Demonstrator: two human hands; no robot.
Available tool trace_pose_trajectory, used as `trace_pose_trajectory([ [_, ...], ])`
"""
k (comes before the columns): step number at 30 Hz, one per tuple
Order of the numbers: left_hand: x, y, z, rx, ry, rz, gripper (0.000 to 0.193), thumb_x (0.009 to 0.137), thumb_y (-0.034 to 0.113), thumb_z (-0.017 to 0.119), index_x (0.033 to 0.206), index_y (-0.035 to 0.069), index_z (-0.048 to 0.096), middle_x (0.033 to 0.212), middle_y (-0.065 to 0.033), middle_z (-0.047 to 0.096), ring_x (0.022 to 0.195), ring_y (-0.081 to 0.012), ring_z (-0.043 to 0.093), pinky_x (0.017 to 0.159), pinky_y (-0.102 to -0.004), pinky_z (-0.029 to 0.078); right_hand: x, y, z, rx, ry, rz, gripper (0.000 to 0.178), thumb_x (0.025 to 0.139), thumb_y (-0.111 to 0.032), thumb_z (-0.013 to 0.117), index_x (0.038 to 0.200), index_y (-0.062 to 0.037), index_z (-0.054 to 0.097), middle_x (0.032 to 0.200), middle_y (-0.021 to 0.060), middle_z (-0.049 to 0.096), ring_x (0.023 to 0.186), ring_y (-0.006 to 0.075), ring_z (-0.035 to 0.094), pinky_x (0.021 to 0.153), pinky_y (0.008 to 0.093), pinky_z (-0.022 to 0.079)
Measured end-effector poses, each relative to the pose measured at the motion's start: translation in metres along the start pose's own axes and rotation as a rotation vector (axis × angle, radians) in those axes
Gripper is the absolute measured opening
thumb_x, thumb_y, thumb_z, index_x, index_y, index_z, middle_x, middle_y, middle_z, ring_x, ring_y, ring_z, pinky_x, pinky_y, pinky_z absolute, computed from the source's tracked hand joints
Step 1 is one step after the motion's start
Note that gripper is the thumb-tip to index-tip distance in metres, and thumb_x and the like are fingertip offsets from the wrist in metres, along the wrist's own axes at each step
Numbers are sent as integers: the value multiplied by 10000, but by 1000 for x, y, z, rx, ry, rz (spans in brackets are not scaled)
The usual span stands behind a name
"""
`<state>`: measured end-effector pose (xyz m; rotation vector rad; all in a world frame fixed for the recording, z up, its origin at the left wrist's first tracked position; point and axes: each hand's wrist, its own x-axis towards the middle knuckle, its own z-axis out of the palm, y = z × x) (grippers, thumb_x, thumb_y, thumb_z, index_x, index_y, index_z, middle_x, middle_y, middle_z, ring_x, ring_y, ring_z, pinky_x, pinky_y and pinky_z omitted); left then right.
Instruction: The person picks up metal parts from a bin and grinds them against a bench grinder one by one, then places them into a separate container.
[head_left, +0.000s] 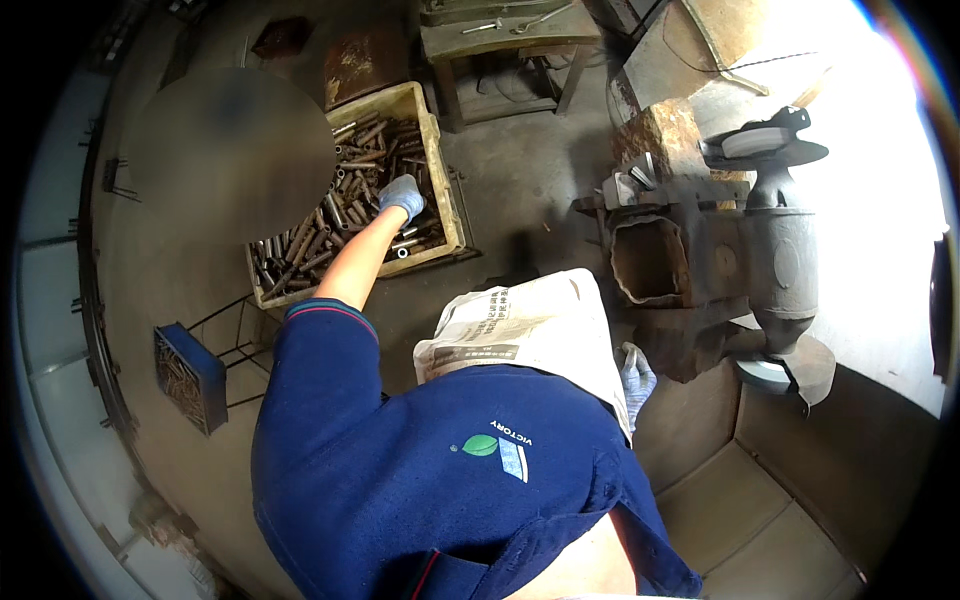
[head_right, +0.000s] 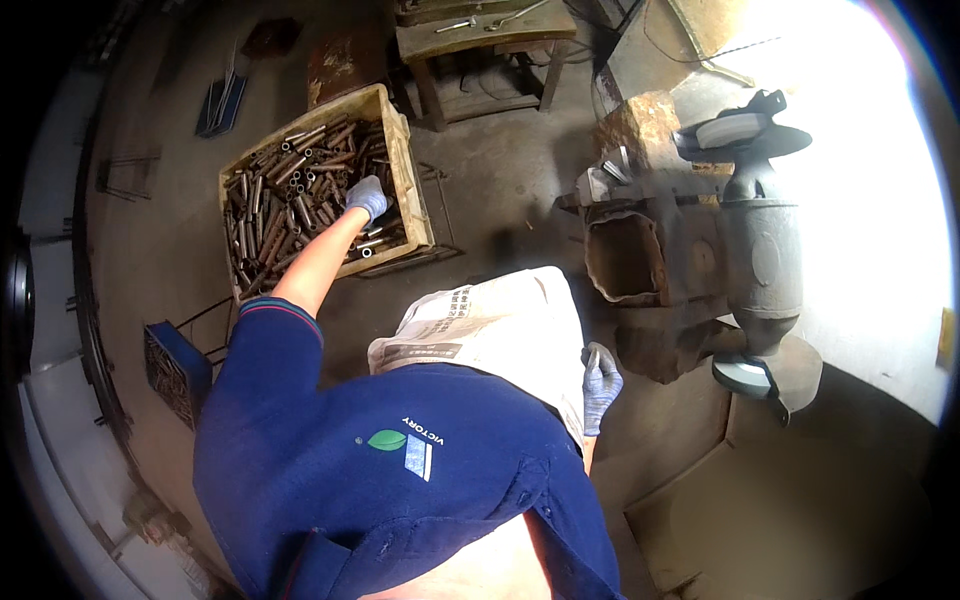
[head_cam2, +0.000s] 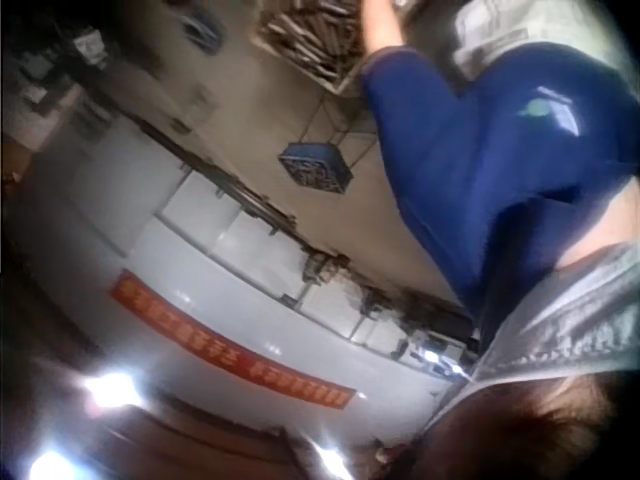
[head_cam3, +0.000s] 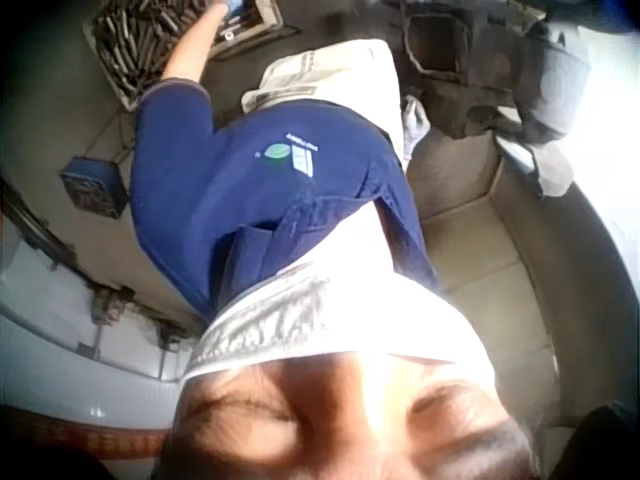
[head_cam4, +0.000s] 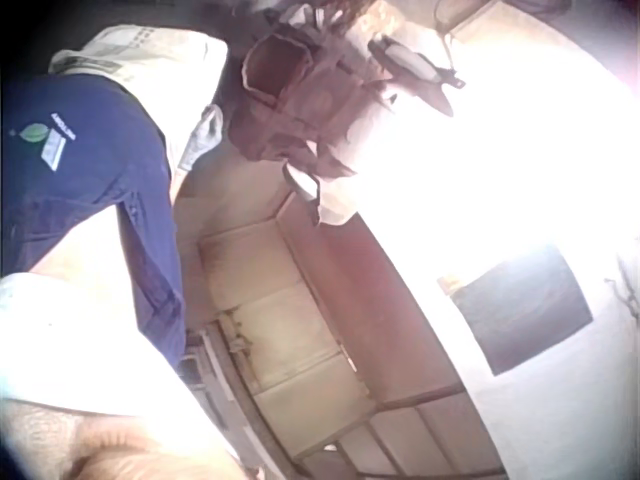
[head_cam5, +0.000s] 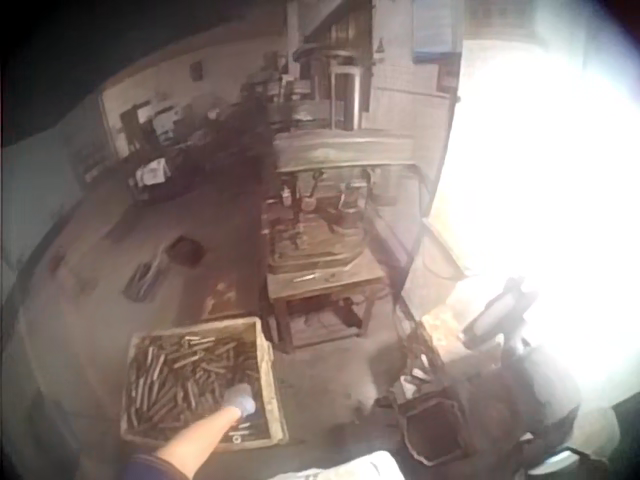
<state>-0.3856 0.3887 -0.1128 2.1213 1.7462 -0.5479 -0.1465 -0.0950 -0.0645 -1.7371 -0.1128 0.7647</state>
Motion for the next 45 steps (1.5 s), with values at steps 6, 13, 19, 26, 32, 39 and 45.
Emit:
trace_pose_trajectory([
  [6,3,-1,14,-20,102,-39,210,792,157,580,956,79,685,1041,-137,653,1003,-290,619,787,-396,504,-13,-5,8,42,28,-19,224,901,-138,588,1015,50,630,932,96,652,810,137,617,760,253,511],
  [13,-2,0,18,163,188,218,154,753,133,593,840,79,708,897,-136,680,871,-280,661,716,-370,521,-13,5,-8,-12,-18,-18,230,892,-140,602,1022,48,629,930,89,651,811,133,610,763,256,506],
  [19,38,-2,21,400,232,367,136,732,165,612,771,88,716,809,-128,687,788,-269,676,663,-367,522,-22,-11,-9,-77,-50,-13,247,883,-149,617,1033,47,626,933,89,652,830,137,606,776,254,491],
  [26,31,-10,5,75,155,313,230,725,144,577,901,38,680,932,-209,650,928,-352,621,784,-405,505,-25,-4,-20,-37,-49,-15,244,879,-145,620,1025,50,630,928,88,654,833,138,608,779,257,490],
  [32,4,-56,-30,-987,353,293,288,842,33,530,1114,-44,589,861,-148,672,614,-149,652,577,-279,522,-34,-5,-32,-107,47,-90,221,883,-120,604,1006,62,629,917,90,653,825,131,609,783,256,492],
  [39,-165,96,-121,-1075,-7,1064,370,859,-9,558,1227,-7,518,1054,-101,619,777,-123,616,719,-250,537,-40,-105,8,-295,38,-562,181,836,28,536,979,78,636,1097,168,620,987,202,599,859,286,467],
  [45,-240,213,-96,-1031,-654,1441,434,851,-36,545,1277,10,476,1043,-66,603,895,-92,568,789,-241,497,-42,-172,38,-254,35,-861,300,679,-18,684,970,45,649,1183,161,576,1011,213,605,890,306,472],
])
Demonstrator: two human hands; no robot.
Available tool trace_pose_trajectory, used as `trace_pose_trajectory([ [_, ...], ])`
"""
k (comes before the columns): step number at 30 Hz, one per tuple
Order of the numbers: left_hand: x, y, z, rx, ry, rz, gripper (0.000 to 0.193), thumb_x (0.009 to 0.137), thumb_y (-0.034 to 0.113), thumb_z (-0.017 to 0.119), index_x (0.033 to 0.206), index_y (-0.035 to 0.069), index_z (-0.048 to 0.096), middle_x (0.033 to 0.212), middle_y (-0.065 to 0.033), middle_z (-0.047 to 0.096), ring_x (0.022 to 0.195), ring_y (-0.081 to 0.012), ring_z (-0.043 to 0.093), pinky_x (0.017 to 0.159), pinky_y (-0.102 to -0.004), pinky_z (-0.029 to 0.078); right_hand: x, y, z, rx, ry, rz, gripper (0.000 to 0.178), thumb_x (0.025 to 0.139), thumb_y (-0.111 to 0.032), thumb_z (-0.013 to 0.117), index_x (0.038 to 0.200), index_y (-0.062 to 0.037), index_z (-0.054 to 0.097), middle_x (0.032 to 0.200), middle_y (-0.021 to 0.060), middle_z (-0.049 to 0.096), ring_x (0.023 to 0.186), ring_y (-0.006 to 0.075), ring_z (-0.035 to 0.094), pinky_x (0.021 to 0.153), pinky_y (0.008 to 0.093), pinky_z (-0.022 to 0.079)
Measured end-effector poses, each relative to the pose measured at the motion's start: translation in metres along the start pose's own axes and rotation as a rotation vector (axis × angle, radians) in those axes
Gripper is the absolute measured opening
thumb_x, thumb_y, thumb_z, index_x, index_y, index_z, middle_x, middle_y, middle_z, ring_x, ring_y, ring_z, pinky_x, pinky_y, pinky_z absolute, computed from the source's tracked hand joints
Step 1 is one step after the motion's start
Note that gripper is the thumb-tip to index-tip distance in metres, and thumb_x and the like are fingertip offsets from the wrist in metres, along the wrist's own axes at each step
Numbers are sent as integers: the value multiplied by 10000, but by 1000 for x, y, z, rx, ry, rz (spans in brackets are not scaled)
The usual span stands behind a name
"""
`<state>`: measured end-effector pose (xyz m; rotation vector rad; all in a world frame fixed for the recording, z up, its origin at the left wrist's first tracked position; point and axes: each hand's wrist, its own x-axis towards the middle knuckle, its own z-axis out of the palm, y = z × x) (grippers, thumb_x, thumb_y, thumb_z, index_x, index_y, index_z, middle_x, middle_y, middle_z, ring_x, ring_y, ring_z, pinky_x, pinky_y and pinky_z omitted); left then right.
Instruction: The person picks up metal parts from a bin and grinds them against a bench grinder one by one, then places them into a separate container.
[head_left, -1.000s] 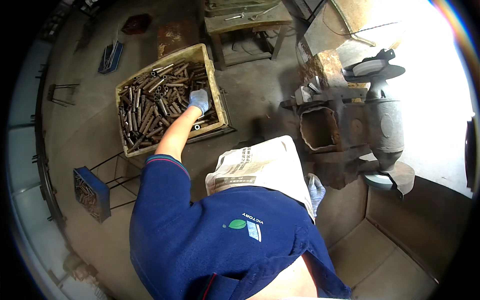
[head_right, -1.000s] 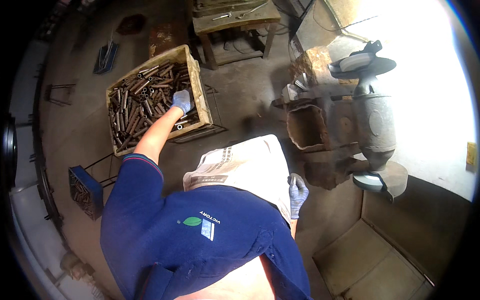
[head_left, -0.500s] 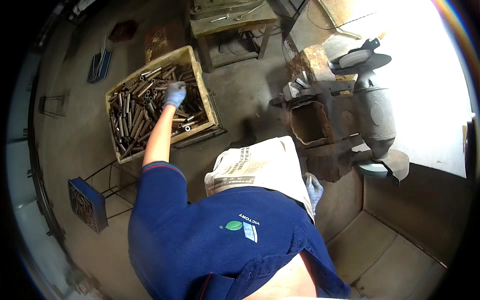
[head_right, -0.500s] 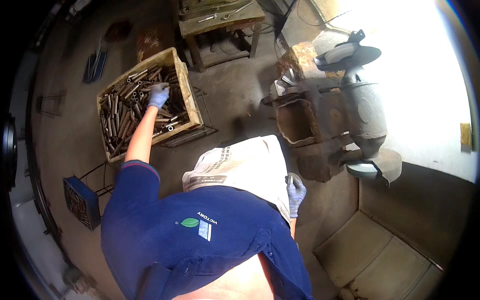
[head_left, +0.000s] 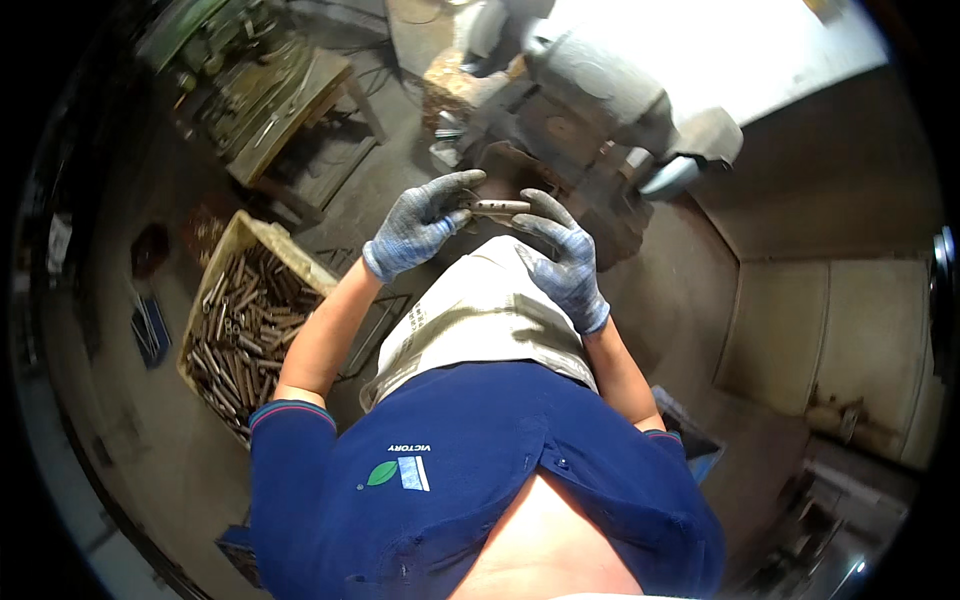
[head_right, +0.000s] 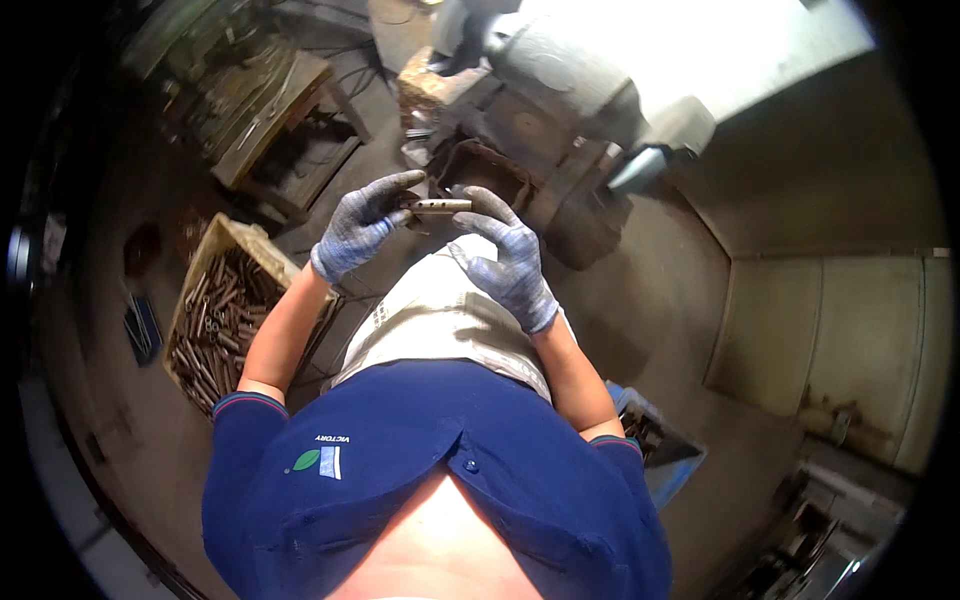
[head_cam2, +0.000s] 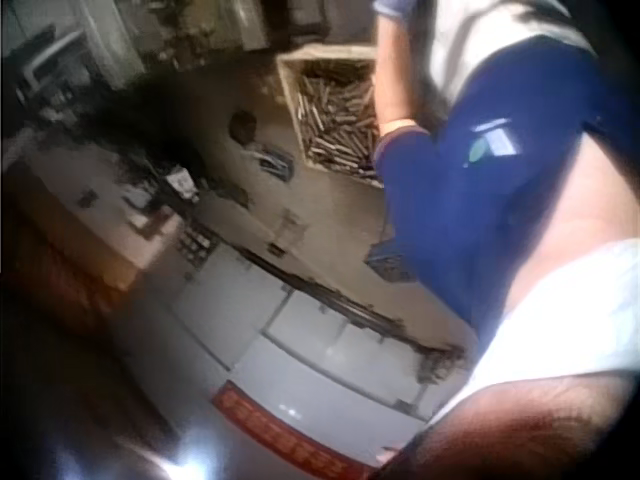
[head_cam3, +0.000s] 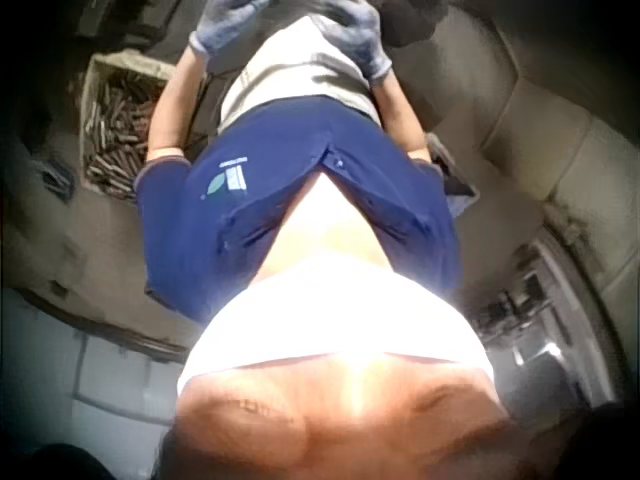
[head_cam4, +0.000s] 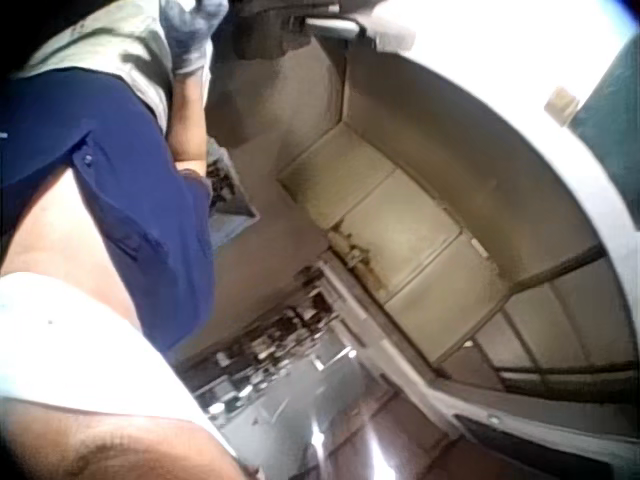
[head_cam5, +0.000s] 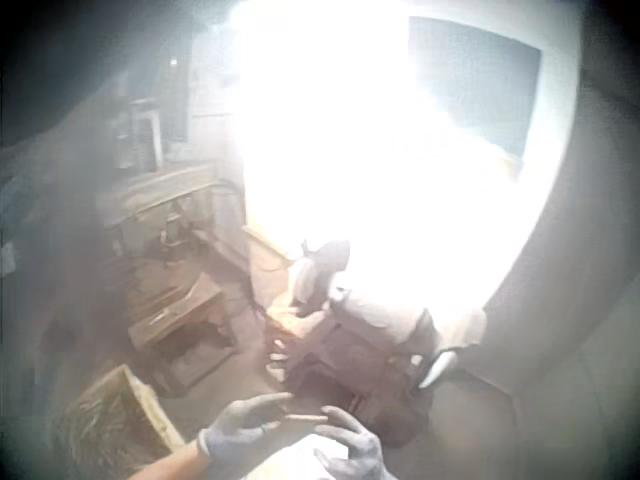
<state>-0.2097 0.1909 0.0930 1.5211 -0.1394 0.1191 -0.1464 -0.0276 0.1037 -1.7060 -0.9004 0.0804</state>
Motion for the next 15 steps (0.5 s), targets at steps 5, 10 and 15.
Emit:
trace_pose_trajectory([
  [5,28,-3,35,-134,-126,-149,439,873,37,569,1287,-33,439,1055,-103,615,960,-155,595,810,-271,503,-28,5,-21,-42,204,16,298,666,-82,742,930,29,659,1072,170,589,952,318,617,797,335,525],
  [10,57,-40,77,-801,-91,-339,436,882,138,581,1257,-33,440,998,-157,627,912,-214,636,818,-315,530,-40,-8,-17,-415,285,-75,363,617,-147,786,932,-2,677,1102,184,528,939,277,591,797,340,507],
  [15,69,-62,101,-897,-118,-405,423,884,157,580,1253,-16,468,1047,-139,616,913,-205,626,812,-293,518,-38,-14,-35,-501,76,-84,374,601,-155,783,935,-23,676,1104,168,533,977,291,563,817,379,486],
])
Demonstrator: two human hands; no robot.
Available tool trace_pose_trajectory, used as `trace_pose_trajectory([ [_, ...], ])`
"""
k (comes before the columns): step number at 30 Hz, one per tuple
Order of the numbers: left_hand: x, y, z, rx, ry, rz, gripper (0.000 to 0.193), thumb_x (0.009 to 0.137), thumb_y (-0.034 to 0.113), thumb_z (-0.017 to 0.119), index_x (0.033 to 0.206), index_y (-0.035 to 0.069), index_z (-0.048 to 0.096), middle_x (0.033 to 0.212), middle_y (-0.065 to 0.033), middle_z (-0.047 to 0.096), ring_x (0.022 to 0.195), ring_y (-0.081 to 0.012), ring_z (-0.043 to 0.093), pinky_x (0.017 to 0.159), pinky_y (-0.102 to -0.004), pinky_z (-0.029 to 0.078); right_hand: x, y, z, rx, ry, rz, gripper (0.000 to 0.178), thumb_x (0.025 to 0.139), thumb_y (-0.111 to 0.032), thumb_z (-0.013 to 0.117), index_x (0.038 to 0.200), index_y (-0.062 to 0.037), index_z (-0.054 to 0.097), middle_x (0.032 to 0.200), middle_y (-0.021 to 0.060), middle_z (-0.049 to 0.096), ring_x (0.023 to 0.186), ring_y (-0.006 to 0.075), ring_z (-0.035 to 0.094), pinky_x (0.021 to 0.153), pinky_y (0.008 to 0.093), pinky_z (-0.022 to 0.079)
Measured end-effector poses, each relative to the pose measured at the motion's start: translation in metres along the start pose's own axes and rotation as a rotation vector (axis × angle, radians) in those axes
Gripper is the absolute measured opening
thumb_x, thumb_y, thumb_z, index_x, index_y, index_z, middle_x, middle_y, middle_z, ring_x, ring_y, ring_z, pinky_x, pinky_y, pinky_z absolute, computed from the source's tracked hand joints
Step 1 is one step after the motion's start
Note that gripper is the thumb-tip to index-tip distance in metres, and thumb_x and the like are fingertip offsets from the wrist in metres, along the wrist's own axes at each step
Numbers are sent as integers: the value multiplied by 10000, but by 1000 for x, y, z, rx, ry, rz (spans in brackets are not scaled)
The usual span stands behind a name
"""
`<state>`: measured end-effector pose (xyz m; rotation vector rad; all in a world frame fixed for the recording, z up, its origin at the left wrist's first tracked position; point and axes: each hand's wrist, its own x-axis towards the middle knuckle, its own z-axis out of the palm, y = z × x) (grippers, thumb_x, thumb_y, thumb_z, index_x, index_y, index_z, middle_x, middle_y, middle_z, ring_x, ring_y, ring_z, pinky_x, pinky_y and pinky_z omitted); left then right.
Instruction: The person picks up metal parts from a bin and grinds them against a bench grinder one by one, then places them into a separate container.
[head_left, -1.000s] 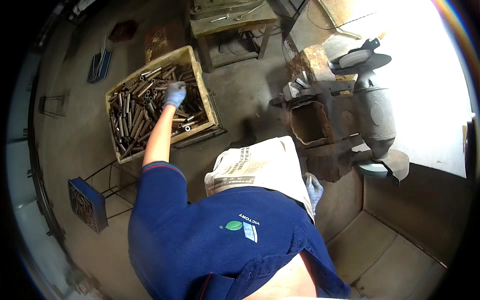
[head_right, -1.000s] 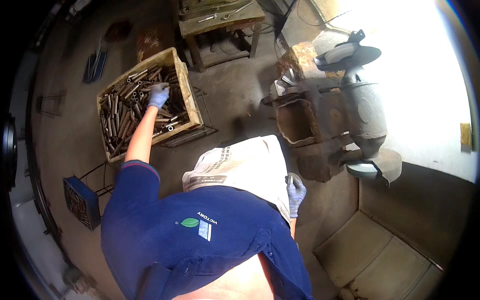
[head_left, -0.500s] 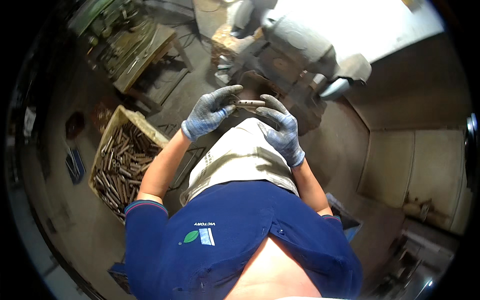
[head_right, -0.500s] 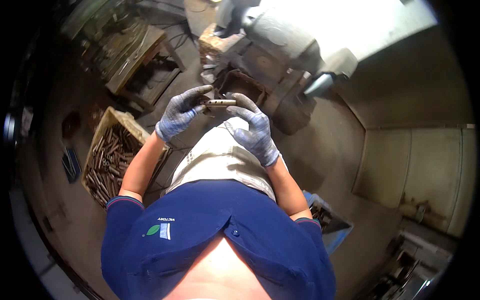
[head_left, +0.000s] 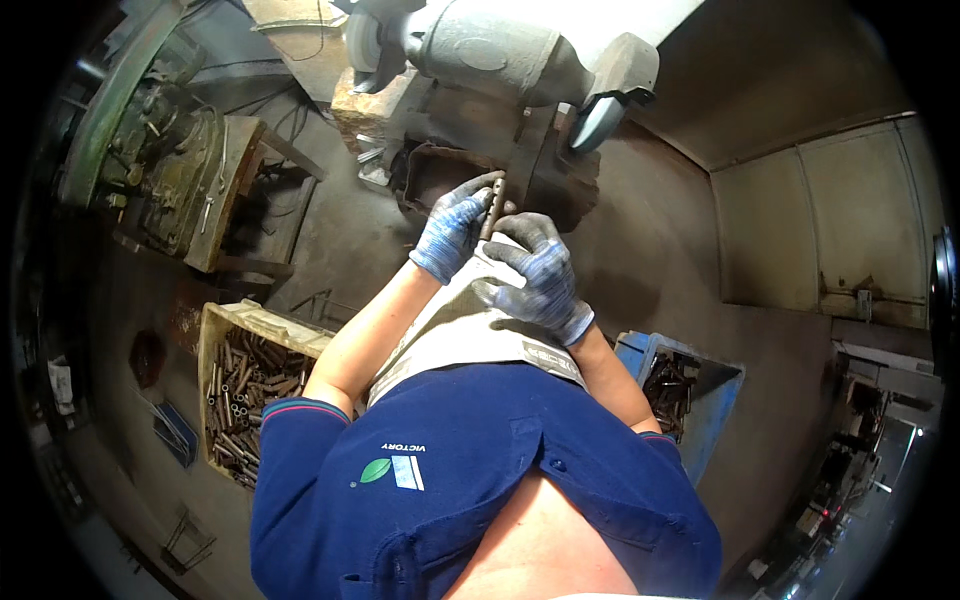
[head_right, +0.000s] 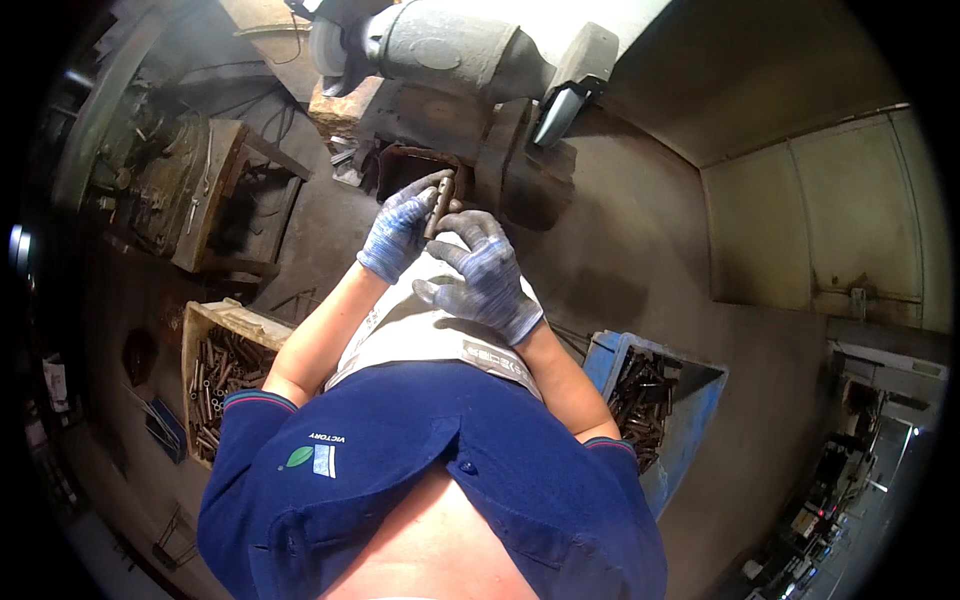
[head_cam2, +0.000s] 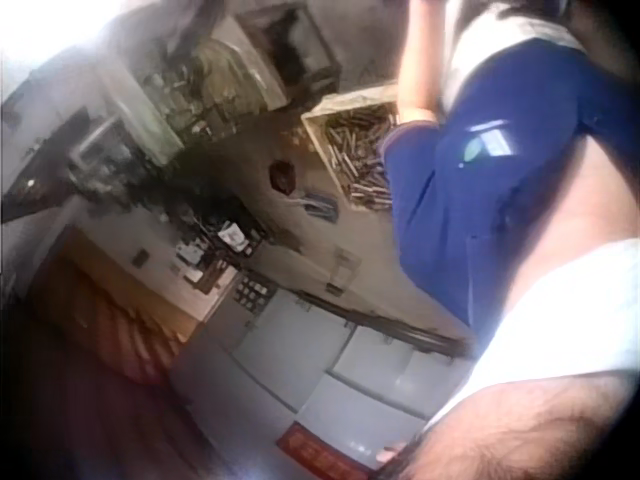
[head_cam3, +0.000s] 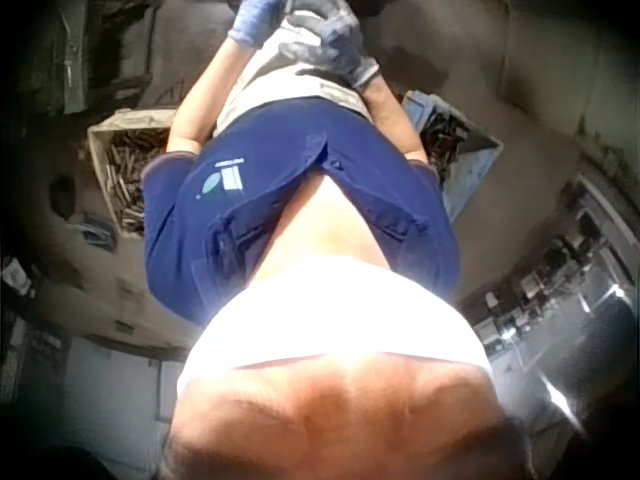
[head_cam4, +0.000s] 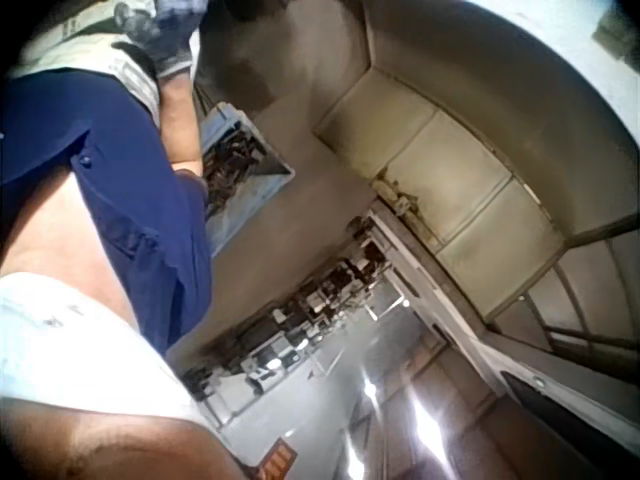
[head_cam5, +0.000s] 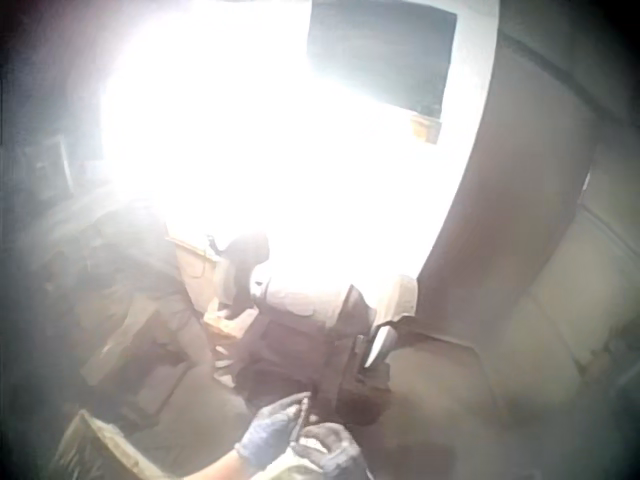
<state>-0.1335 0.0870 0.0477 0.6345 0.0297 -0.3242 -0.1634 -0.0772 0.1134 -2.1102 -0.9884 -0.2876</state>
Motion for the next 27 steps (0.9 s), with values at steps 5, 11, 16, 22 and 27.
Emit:
trace_pose_trajectory([
  [5,4,13,9,194,-75,-95,492,874,199,587,1275,-43,436,986,-108,613,781,-171,632,556,-227,509,-15,22,-6,315,272,397,280,662,-30,732,923,29,649,1113,146,560,971,243,593,828,322,492],
  [11,24,17,17,403,-244,-295,541,867,293,592,1268,-42,450,828,-85,627,587,-96,587,434,-172,442,-15,28,-2,297,285,400,200,685,-17,731,875,3,671,989,127,579,882,218,604,779,304,491],
  [16,40,17,11,499,-302,-397,487,883,290,577,1234,-36,485,745,-107,641,522,-90,568,407,-167,410,-19,26,-1,286,291,422,205,705,-14,718,901,7,662,990,123,589,895,214,606,772,289,500],
  [22,58,26,6,574,-366,-485,453,897,268,568,1221,-40,493,738,-106,641,529,-95,575,425,-180,435,-21,32,8,392,293,511,183,779,30,600,954,40,651,1060,125,553,993,199,563,838,271,462],
  [27,75,34,-23,581,-183,-381,443,896,244,591,1195,-68,495,742,-46,570,624,-98,581,482,-209,482,-25,40,17,345,452,535,181,761,55,635,941,37,647,1056,120,555,964,183,566,831,246,465],
])
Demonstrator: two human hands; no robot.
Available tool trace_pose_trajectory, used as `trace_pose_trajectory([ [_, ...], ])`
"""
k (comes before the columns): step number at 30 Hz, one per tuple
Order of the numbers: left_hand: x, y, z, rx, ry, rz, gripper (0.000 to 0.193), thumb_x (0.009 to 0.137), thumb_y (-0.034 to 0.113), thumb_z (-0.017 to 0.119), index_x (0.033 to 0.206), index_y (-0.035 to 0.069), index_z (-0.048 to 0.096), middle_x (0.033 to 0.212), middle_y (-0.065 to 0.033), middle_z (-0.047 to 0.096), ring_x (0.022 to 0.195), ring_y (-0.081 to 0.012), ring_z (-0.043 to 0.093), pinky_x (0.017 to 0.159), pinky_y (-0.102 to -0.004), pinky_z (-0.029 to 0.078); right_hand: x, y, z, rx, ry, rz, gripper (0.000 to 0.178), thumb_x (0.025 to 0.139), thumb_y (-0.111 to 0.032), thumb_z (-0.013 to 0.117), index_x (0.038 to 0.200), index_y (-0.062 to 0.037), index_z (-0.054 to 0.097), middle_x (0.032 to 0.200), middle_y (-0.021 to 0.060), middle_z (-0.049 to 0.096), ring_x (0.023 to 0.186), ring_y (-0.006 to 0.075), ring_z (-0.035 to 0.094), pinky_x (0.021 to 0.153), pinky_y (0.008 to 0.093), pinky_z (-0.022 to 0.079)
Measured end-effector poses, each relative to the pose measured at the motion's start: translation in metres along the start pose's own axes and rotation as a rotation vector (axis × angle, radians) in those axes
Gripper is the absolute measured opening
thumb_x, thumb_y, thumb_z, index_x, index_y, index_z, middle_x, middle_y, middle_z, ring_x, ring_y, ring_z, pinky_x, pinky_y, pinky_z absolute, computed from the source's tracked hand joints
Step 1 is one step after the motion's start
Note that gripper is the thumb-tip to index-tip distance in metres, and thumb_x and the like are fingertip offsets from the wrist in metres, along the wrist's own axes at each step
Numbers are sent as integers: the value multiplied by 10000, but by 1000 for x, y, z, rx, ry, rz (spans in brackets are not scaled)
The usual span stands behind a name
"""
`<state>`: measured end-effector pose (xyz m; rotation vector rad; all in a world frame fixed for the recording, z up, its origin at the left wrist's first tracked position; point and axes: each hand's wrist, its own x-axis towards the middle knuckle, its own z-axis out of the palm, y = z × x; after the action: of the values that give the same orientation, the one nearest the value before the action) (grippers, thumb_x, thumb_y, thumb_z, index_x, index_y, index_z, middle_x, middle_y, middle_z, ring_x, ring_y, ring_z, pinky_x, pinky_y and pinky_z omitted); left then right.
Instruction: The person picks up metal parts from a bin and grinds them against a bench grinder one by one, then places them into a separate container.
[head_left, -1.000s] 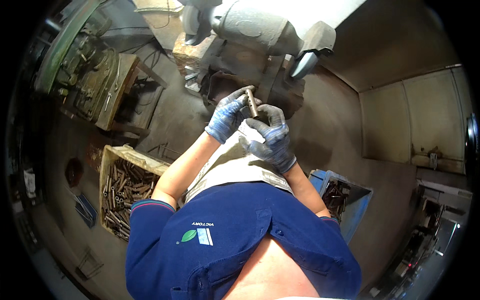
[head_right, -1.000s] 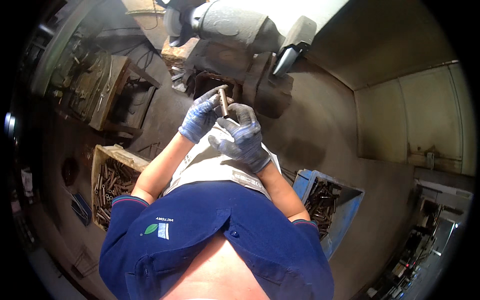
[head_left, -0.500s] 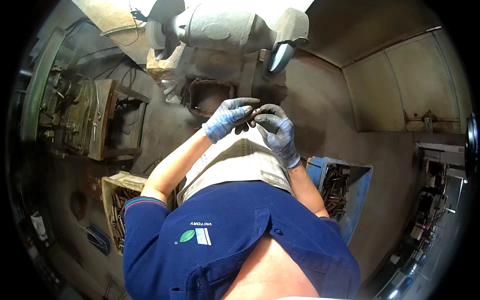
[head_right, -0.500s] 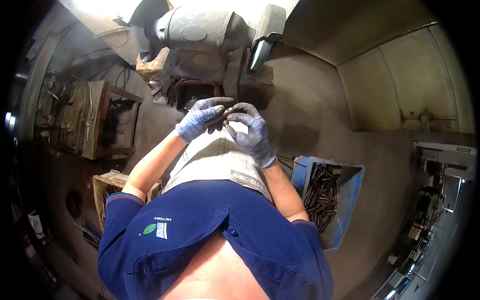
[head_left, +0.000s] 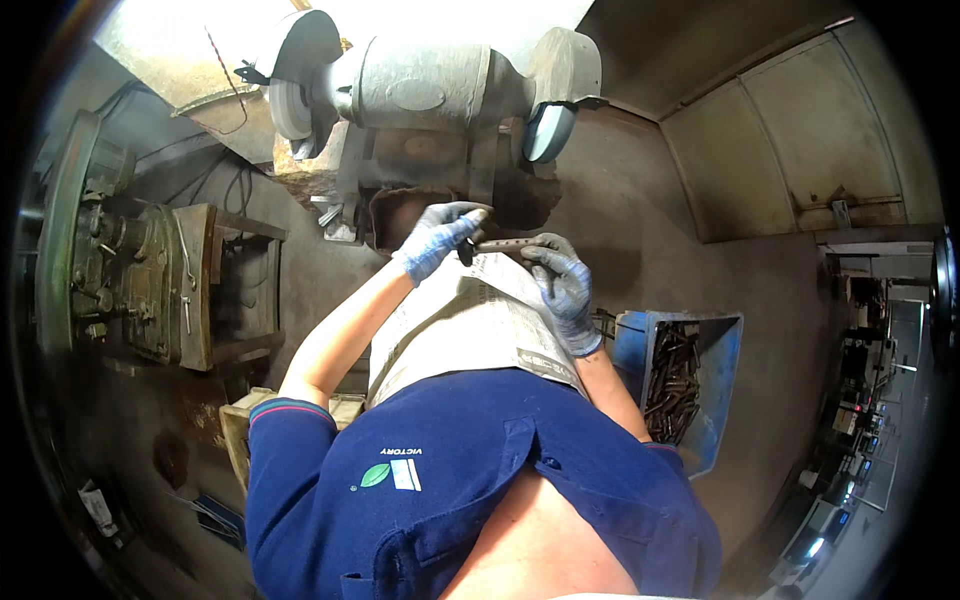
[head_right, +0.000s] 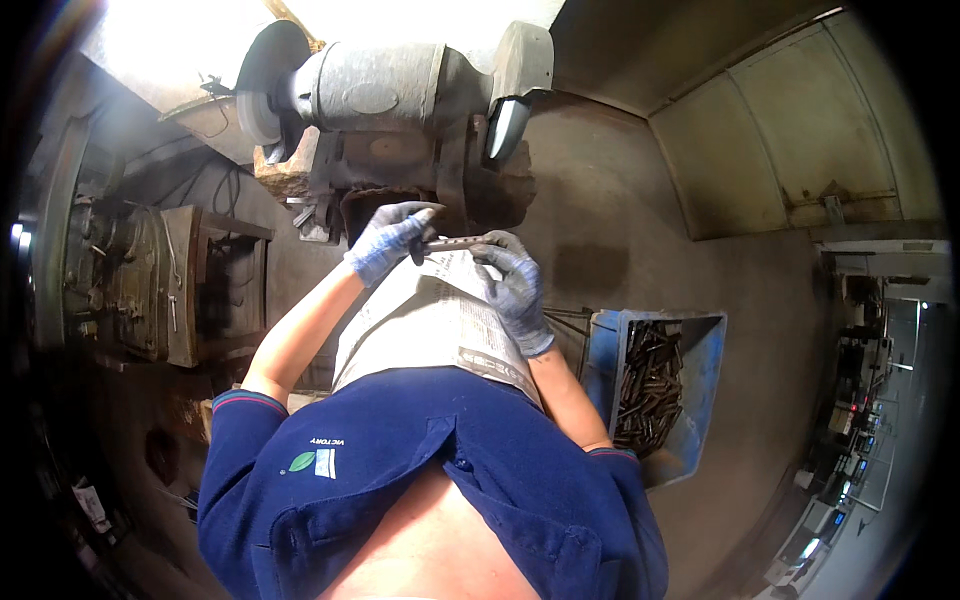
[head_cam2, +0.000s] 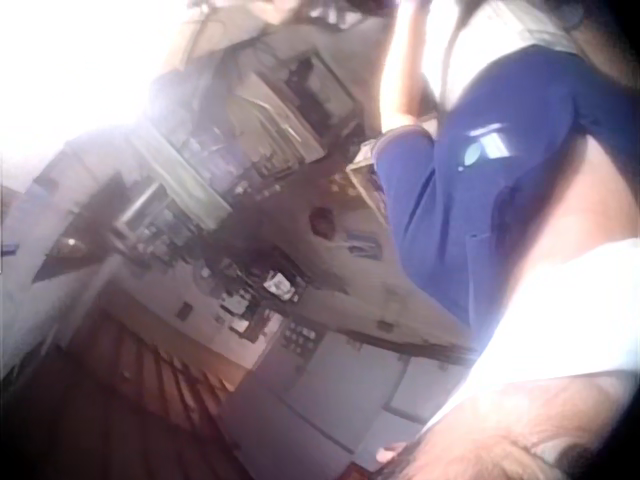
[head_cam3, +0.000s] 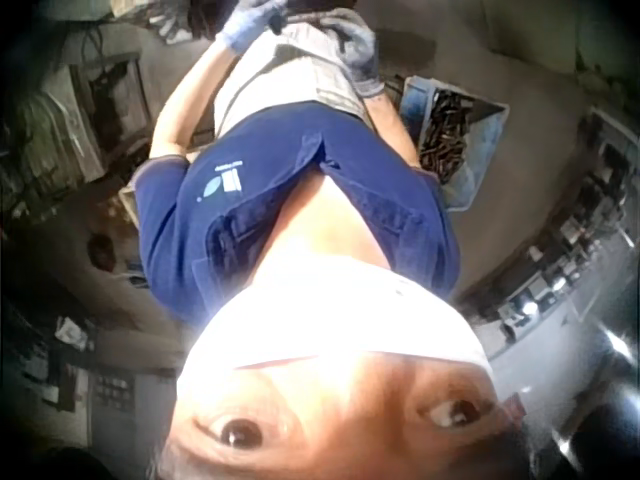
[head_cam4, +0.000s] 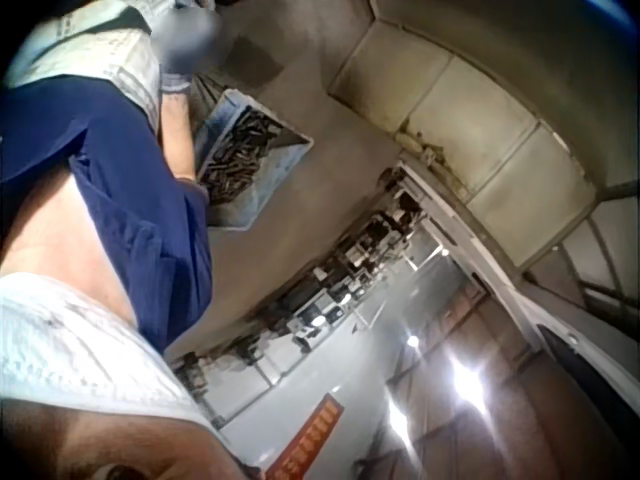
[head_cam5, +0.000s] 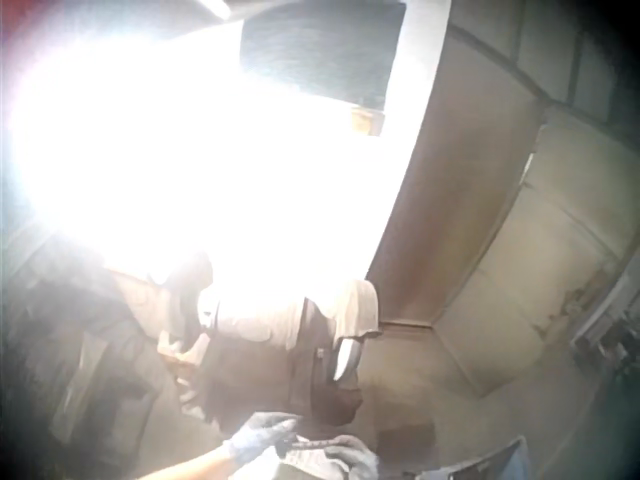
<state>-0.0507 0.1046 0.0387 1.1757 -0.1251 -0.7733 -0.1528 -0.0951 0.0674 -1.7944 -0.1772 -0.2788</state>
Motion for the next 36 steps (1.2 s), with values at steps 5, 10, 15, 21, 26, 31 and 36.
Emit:
trace_pose_trajectory([
  [5,-9,0,5,90,101,197,196,891,116,583,1019,-27,626,777,-42,630,618,-79,565,568,-217,481,3,9,-2,212,150,70,196,829,74,568,1007,40,643,1129,81,527,966,144,568,835,235,466],
  [10,11,6,17,109,204,194,180,867,81,606,1009,-29,633,836,-54,652,722,-84,590,641,-222,511,12,19,-3,92,152,17,214,892,-10,509,1065,49,622,1195,113,496,1011,199,568,902,311,469],
  [15,31,5,18,98,186,196,181,862,74,612,1003,-38,633,854,-70,658,733,-92,597,656,-238,524,28,29,-7,100,215,-16,184,868,-3,551,1023,28,643,1110,101,542,921,170,597,833,271,483],
  [21,58,-6,30,59,247,282,192,855,51,610,1016,-51,625,851,-70,661,729,-102,606,662,-238,527,42,55,-22,276,208,76,209,913,-80,519,1043,38,631,1157,135,527,1001,229,577,900,357,489],
  [26,85,-13,29,-21,338,249,175,844,39,617,993,-51,635,859,-72,661,709,-101,612,630,-240,532,55,70,-20,562,287,166,184,880,0,547,1035,31,642,1111,98,593,968,175,605,846,278,499],
  [31,103,-12,45,-36,414,193,128,840,35,622,946,-34,638,830,-71,651,685,-121,617,632,-267,551,62,88,-37,199,248,120,174,867,-15,571,1014,31,651,1091,103,607,1040,191,569,935,316,444],
  [36,129,-32,46,-157,407,206,109,838,40,629,916,-36,643,824,-68,654,689,-119,606,641,-266,552,66,120,-54,142,203,133,199,902,-32,525,1055,55,619,1152,144,572,1032,225,581,963,366,459],
])
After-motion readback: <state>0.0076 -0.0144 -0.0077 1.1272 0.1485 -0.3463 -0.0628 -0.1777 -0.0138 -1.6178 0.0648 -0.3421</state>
